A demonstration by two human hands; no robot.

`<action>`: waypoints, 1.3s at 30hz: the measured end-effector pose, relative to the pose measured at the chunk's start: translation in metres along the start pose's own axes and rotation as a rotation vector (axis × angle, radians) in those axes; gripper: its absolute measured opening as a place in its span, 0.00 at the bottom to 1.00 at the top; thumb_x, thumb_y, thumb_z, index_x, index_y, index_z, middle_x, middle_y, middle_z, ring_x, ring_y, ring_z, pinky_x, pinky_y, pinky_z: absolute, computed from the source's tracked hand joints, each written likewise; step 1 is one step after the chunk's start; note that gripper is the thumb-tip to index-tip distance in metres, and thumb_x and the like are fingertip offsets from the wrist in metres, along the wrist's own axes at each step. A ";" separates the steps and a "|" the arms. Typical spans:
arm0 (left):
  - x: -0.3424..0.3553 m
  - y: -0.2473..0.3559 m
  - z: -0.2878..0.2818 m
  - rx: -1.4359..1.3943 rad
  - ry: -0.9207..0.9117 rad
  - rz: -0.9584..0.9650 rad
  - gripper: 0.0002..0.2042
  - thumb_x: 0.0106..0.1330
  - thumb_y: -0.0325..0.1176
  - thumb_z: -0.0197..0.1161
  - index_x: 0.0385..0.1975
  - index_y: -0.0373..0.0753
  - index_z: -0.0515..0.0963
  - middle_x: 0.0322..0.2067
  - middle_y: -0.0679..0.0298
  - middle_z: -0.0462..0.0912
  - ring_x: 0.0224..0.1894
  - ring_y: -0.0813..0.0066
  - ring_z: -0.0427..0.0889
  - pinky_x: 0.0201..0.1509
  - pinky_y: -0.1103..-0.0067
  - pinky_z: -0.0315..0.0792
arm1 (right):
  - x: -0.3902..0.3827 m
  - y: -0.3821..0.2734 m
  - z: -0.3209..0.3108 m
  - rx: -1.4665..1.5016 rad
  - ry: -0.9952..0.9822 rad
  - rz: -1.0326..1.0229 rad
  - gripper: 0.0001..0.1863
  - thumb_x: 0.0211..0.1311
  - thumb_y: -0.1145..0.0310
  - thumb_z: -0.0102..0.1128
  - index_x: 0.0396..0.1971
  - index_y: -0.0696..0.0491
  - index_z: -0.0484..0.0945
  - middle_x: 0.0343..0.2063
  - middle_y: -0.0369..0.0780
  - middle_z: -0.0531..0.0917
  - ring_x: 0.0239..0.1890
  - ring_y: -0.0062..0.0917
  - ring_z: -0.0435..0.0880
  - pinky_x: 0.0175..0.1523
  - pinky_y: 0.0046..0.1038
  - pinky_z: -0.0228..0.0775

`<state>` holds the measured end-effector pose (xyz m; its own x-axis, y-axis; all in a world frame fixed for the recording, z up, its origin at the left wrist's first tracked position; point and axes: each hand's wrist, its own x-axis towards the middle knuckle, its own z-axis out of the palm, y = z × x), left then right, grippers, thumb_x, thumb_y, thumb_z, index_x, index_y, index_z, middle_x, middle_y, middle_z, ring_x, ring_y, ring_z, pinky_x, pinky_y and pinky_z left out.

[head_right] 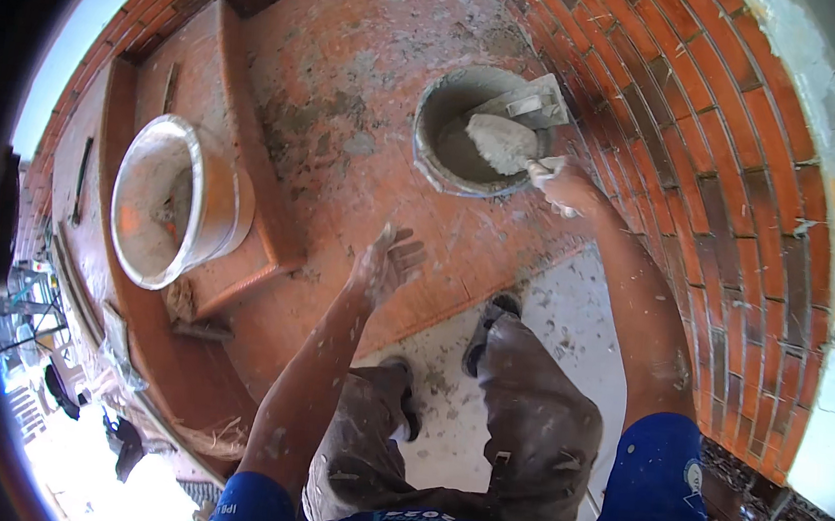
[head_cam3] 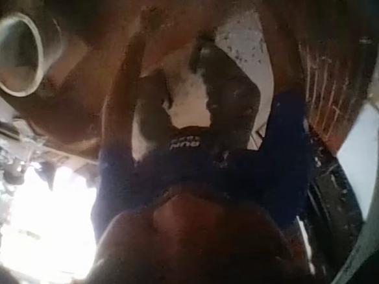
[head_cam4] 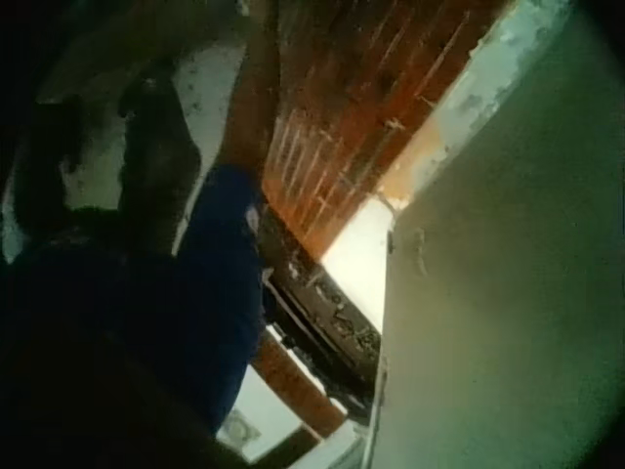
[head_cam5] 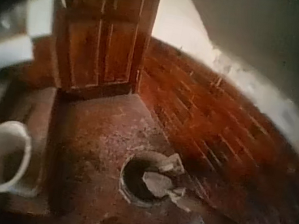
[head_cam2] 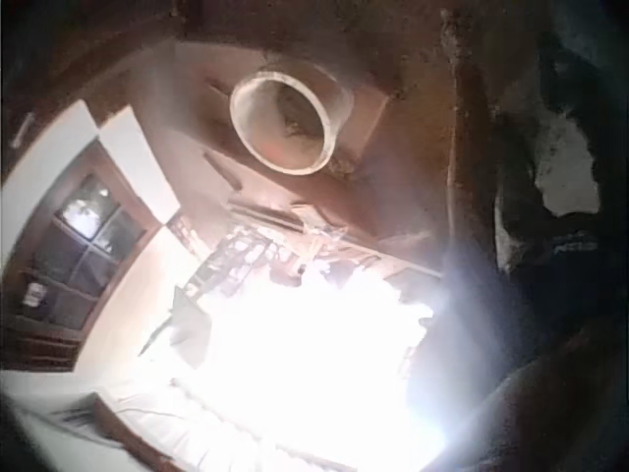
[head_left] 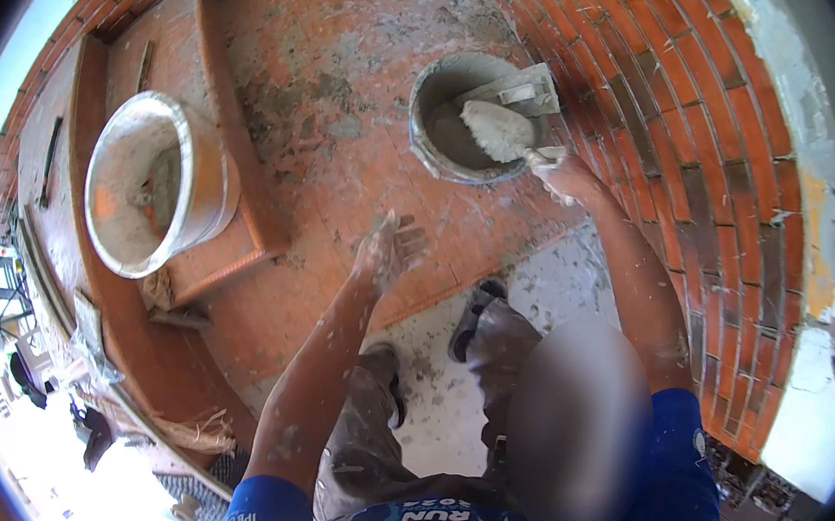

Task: Applying mortar to the top of a brick wall and smoothing it with a trowel.

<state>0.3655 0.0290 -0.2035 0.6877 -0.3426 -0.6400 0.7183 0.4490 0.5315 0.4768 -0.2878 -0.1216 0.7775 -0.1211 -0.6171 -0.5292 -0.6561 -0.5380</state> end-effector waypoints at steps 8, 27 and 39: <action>0.175 0.018 0.026 -0.205 0.176 0.200 0.28 0.70 0.58 0.43 0.61 0.43 0.61 0.53 0.54 0.71 0.53 0.56 0.73 0.53 0.59 0.71 | 0.040 0.049 0.038 -0.868 0.471 -0.558 0.14 0.53 0.69 0.55 0.39 0.53 0.80 0.38 0.49 0.82 0.41 0.45 0.82 0.49 0.44 0.73; 0.098 -0.065 0.023 -0.144 0.030 0.186 0.18 0.73 0.45 0.44 0.56 0.42 0.65 0.53 0.58 0.70 0.46 0.63 0.75 0.46 0.66 0.74 | -0.074 0.183 0.020 -0.755 0.317 -0.220 0.34 0.47 0.61 0.67 0.57 0.51 0.71 0.54 0.47 0.74 0.51 0.40 0.78 0.58 0.42 0.65; 0.157 -0.030 0.134 0.038 -0.015 -0.126 0.18 0.70 0.41 0.51 0.56 0.40 0.66 0.47 0.52 0.73 0.44 0.55 0.76 0.49 0.60 0.73 | -0.166 0.147 -0.017 0.135 0.535 -0.362 0.26 0.59 0.69 0.62 0.58 0.52 0.71 0.43 0.42 0.81 0.43 0.25 0.80 0.53 0.26 0.69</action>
<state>0.4663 -0.1487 -0.2456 0.5927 -0.4073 -0.6948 0.8026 0.3701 0.4677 0.2757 -0.3773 -0.0883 0.9575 -0.2868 -0.0312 -0.2130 -0.6301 -0.7467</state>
